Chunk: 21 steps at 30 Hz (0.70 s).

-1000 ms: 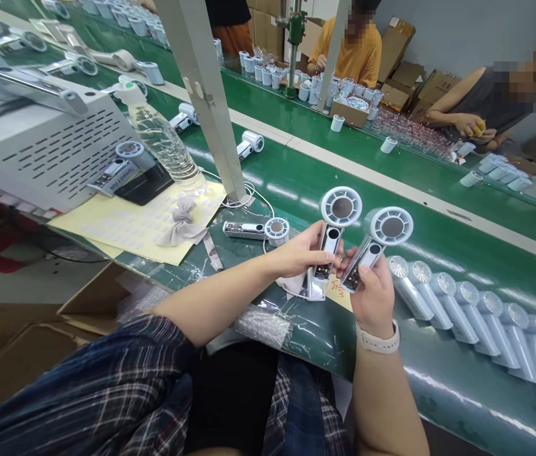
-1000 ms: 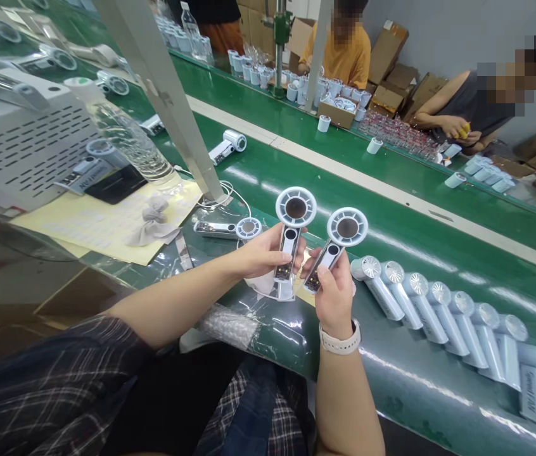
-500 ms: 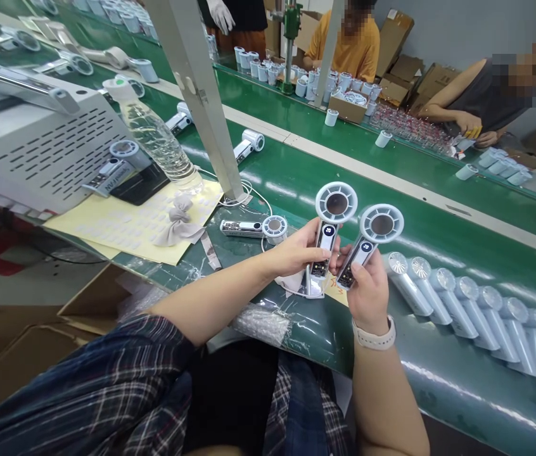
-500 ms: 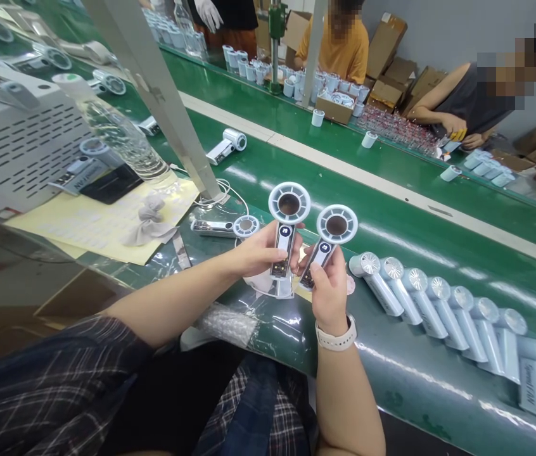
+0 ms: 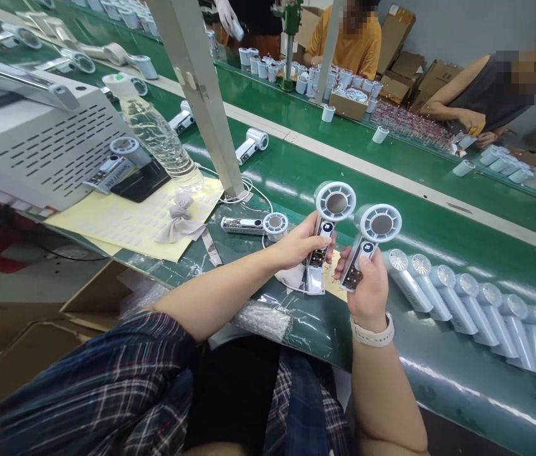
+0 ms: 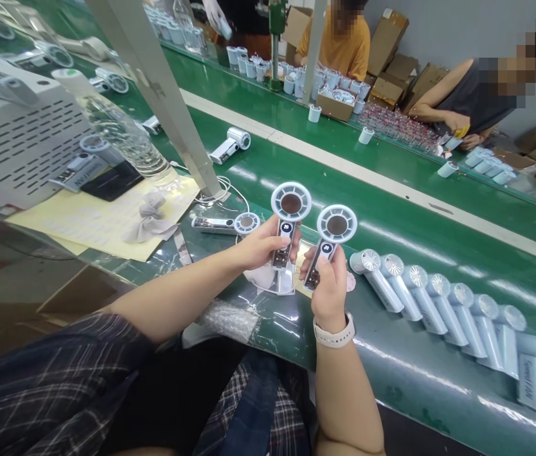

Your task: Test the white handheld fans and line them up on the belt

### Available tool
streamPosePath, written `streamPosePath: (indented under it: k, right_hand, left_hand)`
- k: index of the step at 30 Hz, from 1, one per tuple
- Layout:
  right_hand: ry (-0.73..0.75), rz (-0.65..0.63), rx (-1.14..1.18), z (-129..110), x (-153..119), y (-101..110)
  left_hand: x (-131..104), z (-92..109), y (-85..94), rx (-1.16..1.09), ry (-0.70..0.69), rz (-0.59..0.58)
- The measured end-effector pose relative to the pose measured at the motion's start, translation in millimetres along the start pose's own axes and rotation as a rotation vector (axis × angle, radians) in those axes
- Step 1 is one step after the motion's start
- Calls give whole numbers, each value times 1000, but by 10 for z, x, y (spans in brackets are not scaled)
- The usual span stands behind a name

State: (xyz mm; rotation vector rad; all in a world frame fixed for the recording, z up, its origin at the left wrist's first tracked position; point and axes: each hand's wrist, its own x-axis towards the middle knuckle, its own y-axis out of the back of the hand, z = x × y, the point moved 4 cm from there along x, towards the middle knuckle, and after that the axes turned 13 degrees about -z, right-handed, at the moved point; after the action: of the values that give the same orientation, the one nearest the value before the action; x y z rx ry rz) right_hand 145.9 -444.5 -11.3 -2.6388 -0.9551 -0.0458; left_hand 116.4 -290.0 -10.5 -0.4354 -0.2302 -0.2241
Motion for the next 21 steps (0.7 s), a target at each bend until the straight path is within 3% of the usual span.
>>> streamPosePath:
  k: [4, 15, 21]
  right_hand:
    - [-34, 48, 46, 25, 28, 35]
    - [-109, 63, 167, 38, 64, -7]
    - [-63, 49, 161, 23, 81, 50]
  left_hand:
    - [-3, -50, 21, -25, 87, 37]
    - [16, -15, 26, 8, 61, 95]
    - [-41, 61, 47, 274, 89, 145]
